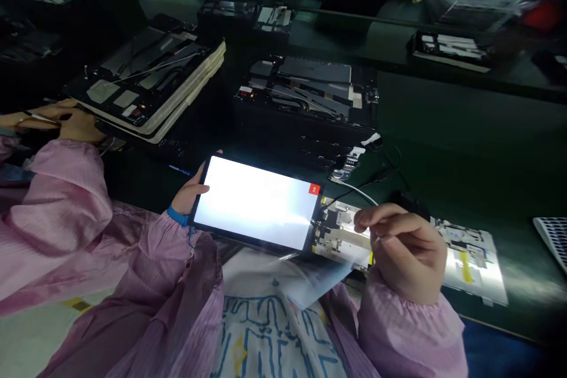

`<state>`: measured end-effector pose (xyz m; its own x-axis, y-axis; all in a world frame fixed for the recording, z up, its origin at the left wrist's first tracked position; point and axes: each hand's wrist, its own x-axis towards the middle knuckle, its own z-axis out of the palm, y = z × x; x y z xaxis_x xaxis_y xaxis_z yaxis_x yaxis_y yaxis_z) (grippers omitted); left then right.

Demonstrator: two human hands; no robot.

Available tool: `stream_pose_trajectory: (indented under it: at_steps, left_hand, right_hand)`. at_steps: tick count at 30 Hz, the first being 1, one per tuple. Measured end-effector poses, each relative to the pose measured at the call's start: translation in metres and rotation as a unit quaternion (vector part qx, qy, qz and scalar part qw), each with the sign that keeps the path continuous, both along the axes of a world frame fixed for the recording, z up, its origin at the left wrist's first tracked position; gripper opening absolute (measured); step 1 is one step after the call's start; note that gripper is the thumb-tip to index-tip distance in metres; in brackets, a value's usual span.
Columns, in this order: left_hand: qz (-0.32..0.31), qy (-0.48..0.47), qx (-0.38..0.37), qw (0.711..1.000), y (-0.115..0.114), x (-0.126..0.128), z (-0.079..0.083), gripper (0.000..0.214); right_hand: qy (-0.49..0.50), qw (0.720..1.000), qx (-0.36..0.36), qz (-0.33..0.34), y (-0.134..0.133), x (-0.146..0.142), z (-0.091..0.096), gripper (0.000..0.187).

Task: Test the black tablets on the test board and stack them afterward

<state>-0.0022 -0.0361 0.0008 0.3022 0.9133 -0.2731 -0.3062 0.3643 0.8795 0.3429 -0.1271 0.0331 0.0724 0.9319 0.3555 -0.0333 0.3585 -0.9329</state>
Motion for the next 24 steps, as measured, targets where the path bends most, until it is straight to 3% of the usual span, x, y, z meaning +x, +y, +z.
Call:
stream_pose_trajectory:
  at_steps: [4,7,13,18,24]
  left_hand:
    - [0.010,0.008,-0.005,1.000,0.002,-0.002,-0.001,0.099]
    - [0.008,0.011,0.006,1.000,0.001,-0.002,-0.002,0.095]
    - [-0.001,0.040,-0.001,0.999,0.002,0.002,0.002,0.101]
    - [0.015,0.056,0.016,0.998,0.002,0.002,0.005,0.099]
    - [-0.008,0.044,0.026,0.999,0.004,0.000,0.000,0.095]
  right_hand:
    - [-0.054,0.982,0.017,0.182,-0.007,-0.005,0.009,0.004]
    - [-0.077,0.956,0.012,0.283,-0.012,-0.019,0.015,0.005]
    - [-0.044,0.926,0.019,0.376,-0.019,-0.040,0.024,0.016]
    - [-0.080,0.874,0.048,0.476,-0.017,-0.056,0.033,0.037]
    - [-0.078,0.819,0.116,0.556,-0.021,-0.096,0.022,0.064]
